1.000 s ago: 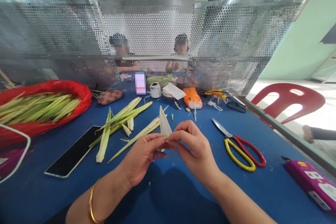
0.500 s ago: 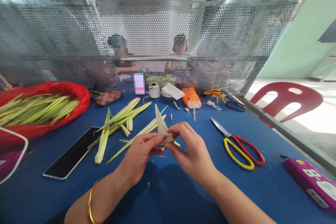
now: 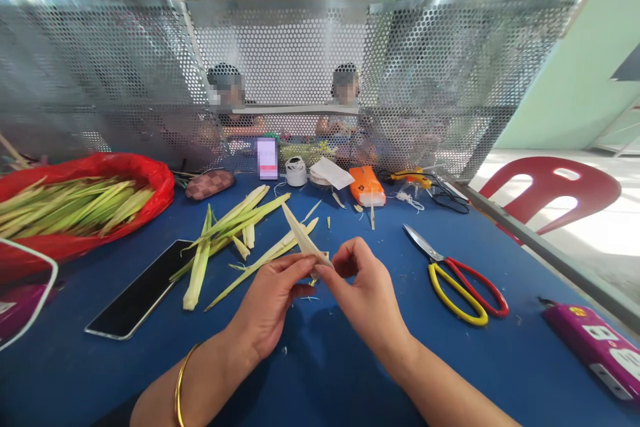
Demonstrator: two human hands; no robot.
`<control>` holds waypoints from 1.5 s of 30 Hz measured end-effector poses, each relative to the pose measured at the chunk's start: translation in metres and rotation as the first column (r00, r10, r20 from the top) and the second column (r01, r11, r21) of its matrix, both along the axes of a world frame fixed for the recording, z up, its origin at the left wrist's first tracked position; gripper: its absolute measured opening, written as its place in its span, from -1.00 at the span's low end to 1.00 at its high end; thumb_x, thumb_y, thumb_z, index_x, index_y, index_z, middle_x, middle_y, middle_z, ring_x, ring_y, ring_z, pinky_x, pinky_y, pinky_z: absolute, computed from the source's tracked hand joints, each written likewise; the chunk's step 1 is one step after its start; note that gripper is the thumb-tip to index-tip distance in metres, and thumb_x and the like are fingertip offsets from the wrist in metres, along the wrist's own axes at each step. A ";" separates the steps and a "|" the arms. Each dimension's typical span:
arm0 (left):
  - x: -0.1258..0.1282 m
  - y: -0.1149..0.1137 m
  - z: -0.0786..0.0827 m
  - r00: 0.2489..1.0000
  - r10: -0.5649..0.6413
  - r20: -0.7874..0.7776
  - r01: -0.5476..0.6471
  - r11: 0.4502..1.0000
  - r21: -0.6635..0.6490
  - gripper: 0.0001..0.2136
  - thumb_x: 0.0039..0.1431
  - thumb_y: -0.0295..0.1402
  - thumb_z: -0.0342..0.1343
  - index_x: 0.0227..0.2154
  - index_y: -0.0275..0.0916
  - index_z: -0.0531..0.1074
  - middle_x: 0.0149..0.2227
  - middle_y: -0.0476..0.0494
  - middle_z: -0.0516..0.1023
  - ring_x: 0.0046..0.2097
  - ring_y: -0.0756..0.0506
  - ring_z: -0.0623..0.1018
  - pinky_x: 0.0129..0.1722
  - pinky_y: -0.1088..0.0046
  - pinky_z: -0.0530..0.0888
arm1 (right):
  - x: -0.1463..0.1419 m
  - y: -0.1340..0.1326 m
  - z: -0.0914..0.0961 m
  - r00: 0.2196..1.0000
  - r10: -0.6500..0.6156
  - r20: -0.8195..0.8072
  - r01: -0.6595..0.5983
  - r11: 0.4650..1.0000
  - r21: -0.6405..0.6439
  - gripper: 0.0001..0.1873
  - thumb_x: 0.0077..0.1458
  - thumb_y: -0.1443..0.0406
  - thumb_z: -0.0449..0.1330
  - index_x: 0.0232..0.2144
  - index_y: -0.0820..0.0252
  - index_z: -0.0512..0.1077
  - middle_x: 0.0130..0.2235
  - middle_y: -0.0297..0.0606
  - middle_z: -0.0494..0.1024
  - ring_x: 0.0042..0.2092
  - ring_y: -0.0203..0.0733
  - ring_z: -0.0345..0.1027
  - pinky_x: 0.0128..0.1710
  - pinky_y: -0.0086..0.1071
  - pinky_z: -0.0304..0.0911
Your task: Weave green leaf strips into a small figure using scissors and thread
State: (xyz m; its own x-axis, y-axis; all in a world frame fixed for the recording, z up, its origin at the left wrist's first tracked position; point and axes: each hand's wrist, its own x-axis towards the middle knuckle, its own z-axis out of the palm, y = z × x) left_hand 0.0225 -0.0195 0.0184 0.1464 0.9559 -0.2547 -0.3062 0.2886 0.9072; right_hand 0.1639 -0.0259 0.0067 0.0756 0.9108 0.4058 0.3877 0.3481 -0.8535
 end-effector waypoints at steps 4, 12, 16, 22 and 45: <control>0.002 -0.001 -0.002 1.000 -0.026 -0.004 0.026 1.000 -0.006 -0.83 -0.09 -0.32 0.26 -0.41 -0.28 0.60 -0.37 -0.15 0.57 -0.29 -0.05 0.47 -0.41 0.54 0.35 | -0.003 0.000 -0.001 0.989 0.081 -0.128 -0.096 0.989 -0.113 -0.79 0.04 0.20 0.21 -0.49 0.15 0.28 -0.55 -0.40 0.39 -0.52 -0.31 0.26 -0.56 -0.46 0.19; 0.001 0.000 -0.003 0.997 0.014 -0.070 -0.014 1.000 -0.006 -0.75 -0.01 -0.20 0.22 -0.44 -0.34 0.57 -0.43 -0.15 0.55 -0.36 -0.02 0.46 -0.45 0.53 0.35 | -0.004 -0.007 -0.002 0.983 0.038 0.178 -0.067 0.985 0.156 -0.93 0.13 0.35 0.14 -0.37 0.16 0.43 -0.44 -0.32 0.46 -0.43 -0.29 0.35 -0.43 -0.44 0.28; -0.001 0.002 -0.004 1.000 0.009 -0.003 -0.009 0.999 -0.031 -0.73 -0.07 -0.21 0.29 -0.42 -0.35 0.55 -0.42 -0.16 0.57 -0.39 -0.02 0.49 -0.41 0.50 0.40 | -0.003 -0.010 -0.004 0.939 -0.053 0.339 -0.065 0.942 0.329 -0.85 0.17 0.39 0.13 -0.24 0.13 0.47 -0.36 -0.27 0.46 -0.38 -0.28 0.37 -0.39 -0.42 0.30; -0.004 0.004 0.001 0.997 -0.034 0.075 0.037 0.998 -0.041 -0.75 -0.02 -0.22 0.25 -0.43 -0.36 0.54 -0.43 -0.18 0.59 -0.38 -0.03 0.54 -0.29 0.45 0.47 | 0.000 -0.009 -0.003 0.929 -0.051 0.367 -0.113 0.905 0.410 -0.74 0.20 0.42 0.09 -0.14 0.09 0.50 -0.33 -0.23 0.48 -0.36 -0.26 0.41 -0.39 -0.40 0.36; -0.013 0.012 0.007 0.999 -0.003 -0.050 0.003 1.000 -0.003 -0.77 -0.14 -0.25 0.33 -0.48 -0.33 0.57 -0.53 -0.11 0.53 -0.49 -0.01 0.48 -0.40 0.44 0.44 | 0.013 -0.008 0.020 0.922 0.173 0.346 -0.297 0.890 0.346 -0.81 0.15 0.39 0.12 -0.24 0.09 0.49 -0.38 -0.26 0.48 -0.35 -0.21 0.40 -0.37 -0.34 0.35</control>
State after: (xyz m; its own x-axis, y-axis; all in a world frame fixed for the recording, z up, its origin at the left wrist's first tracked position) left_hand 0.0096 -0.0078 0.0251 0.1365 0.9546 -0.2649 -0.2596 0.2926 0.9204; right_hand 0.1773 -0.0342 0.0272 -0.3013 0.6524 0.6954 0.4656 0.7371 -0.4898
